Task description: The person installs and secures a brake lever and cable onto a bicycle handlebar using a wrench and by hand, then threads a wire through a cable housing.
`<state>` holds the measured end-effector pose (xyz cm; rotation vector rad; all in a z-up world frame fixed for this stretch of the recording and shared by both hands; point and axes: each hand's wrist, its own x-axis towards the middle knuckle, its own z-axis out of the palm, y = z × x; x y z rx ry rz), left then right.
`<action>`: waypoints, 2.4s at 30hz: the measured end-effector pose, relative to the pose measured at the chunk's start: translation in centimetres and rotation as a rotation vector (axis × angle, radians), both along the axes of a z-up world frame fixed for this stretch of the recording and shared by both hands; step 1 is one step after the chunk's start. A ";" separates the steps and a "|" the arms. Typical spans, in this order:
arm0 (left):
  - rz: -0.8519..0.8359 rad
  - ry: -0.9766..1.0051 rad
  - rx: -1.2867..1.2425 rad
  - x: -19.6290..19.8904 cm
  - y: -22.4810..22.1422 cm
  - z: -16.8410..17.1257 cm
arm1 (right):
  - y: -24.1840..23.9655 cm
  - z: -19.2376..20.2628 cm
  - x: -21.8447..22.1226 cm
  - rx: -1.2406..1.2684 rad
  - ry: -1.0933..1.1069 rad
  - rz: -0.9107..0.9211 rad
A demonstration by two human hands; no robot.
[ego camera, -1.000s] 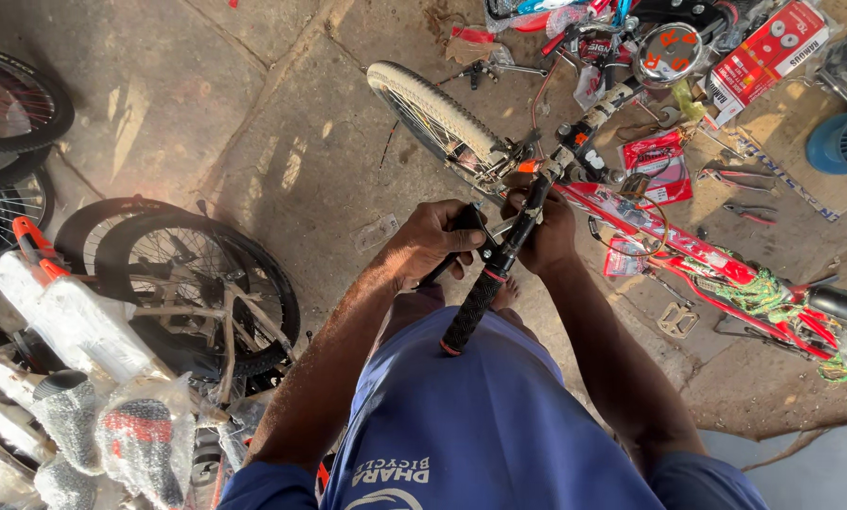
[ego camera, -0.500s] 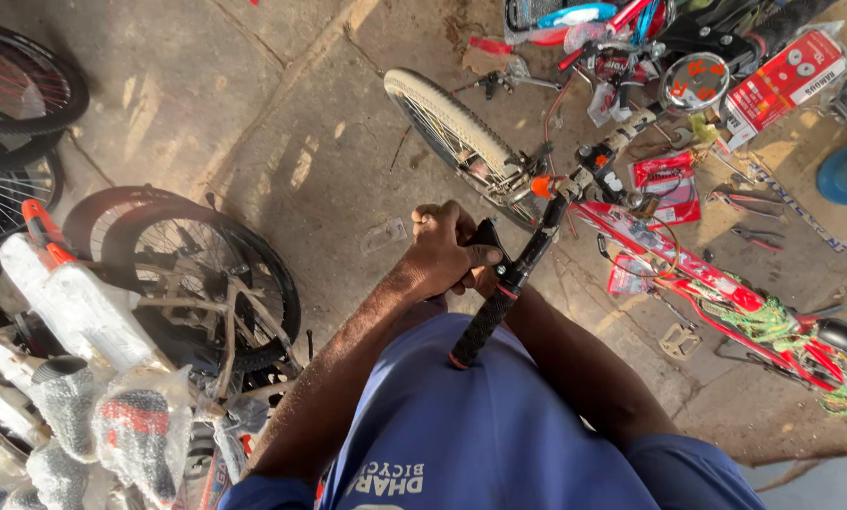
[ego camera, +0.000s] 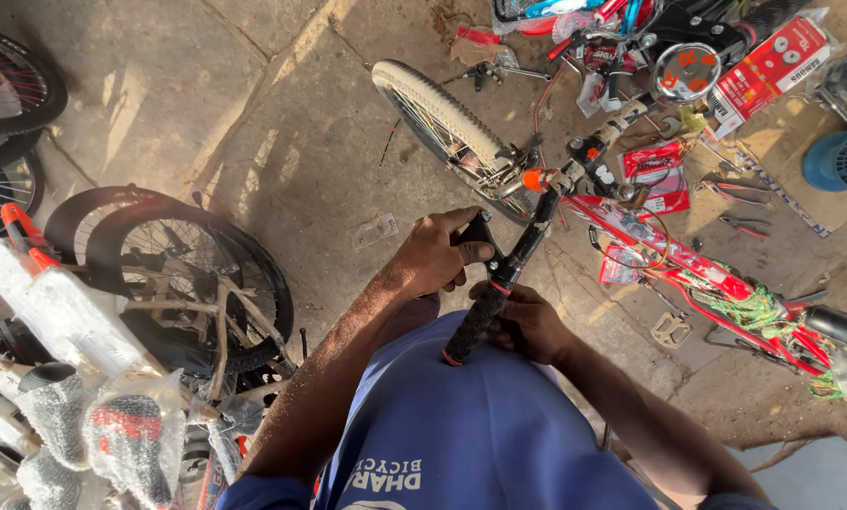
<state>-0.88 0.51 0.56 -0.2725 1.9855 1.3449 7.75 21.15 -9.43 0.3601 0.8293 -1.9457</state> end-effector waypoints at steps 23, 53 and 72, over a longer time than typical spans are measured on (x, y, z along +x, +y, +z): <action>-0.295 0.454 -0.597 9.9 -0.2 2.3 | -1.8 -10.0 1.3 0.480 0.458 -0.023; 0.081 0.464 -0.021 2.0 -0.3 -3.8 | 3.6 -0.6 -5.1 0.395 0.433 -0.092; 0.064 0.052 0.201 1.3 -0.4 -2.7 | 0.2 -1.9 -9.1 0.260 -0.139 -0.730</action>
